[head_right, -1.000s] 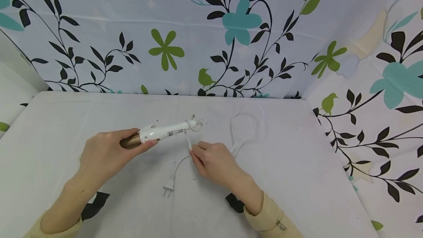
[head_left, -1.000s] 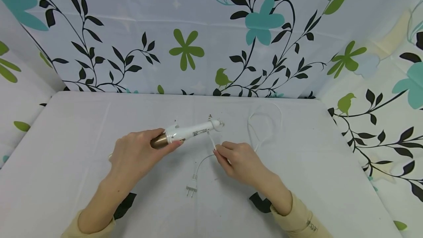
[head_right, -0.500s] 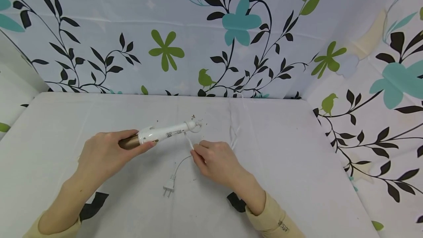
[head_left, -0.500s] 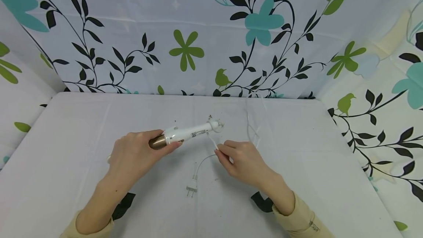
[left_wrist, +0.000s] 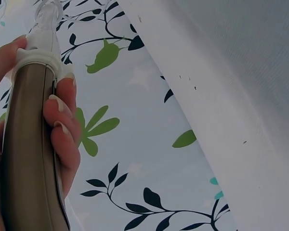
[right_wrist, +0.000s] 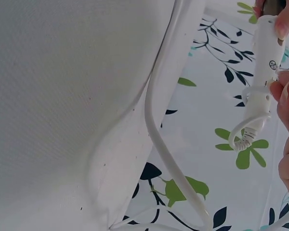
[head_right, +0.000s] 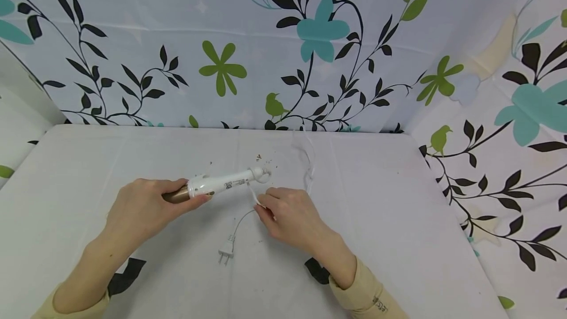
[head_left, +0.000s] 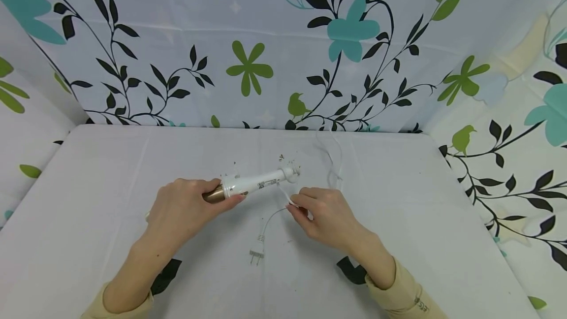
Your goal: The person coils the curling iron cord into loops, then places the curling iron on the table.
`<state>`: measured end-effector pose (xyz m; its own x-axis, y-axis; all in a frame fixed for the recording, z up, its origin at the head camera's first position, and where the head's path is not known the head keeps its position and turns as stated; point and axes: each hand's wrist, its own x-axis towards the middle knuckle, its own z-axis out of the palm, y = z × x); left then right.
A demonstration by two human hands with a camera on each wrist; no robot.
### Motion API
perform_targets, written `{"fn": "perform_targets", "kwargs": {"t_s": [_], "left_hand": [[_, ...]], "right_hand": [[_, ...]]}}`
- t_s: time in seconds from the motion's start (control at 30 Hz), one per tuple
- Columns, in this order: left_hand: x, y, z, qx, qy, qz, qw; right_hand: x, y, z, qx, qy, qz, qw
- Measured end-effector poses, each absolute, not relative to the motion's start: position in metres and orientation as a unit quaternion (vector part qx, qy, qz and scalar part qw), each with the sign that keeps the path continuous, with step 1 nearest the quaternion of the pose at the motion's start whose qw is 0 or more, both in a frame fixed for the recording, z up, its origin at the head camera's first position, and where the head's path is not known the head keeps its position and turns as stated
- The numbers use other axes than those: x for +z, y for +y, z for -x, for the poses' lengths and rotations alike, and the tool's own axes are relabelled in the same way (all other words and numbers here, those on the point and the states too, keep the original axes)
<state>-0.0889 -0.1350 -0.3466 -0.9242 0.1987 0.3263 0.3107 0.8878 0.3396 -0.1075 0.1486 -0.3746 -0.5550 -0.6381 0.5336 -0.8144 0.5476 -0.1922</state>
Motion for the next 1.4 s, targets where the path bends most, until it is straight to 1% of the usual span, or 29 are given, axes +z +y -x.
{"fn": "perform_targets", "kwargs": {"t_s": [0.23, 0.43, 0.53, 0.77, 1.07, 1.4], "left_hand": [[-0.3489, -0.1367, 0.0911, -0.187, -0.948, 0.176, 0.188], [-0.3522, -0.1412, 0.0947, -0.168, -0.918, 0.251, 0.259], [-0.3522, -0.1418, 0.096, -0.168, -0.906, 0.268, 0.281], [-0.353, -0.1406, 0.0952, -0.159, -0.89, 0.302, 0.302], [-0.3519, -0.1407, 0.0936, -0.147, -0.873, 0.332, 0.327], [-0.3551, -0.1394, 0.0959, -0.164, -0.875, 0.337, 0.305]], "right_hand": [[-0.3715, 0.1499, 0.1102, 0.224, -0.835, -0.447, 0.231], [-0.3692, 0.1521, 0.112, 0.244, -0.813, -0.458, 0.265], [-0.3671, 0.1537, 0.1129, 0.27, -0.804, -0.453, 0.275], [-0.3652, 0.1552, 0.1132, 0.298, -0.798, -0.447, 0.273], [-0.3655, 0.1555, 0.1149, 0.327, -0.788, -0.428, 0.296], [-0.3661, 0.156, 0.1173, 0.344, -0.773, -0.41, 0.341]]}}
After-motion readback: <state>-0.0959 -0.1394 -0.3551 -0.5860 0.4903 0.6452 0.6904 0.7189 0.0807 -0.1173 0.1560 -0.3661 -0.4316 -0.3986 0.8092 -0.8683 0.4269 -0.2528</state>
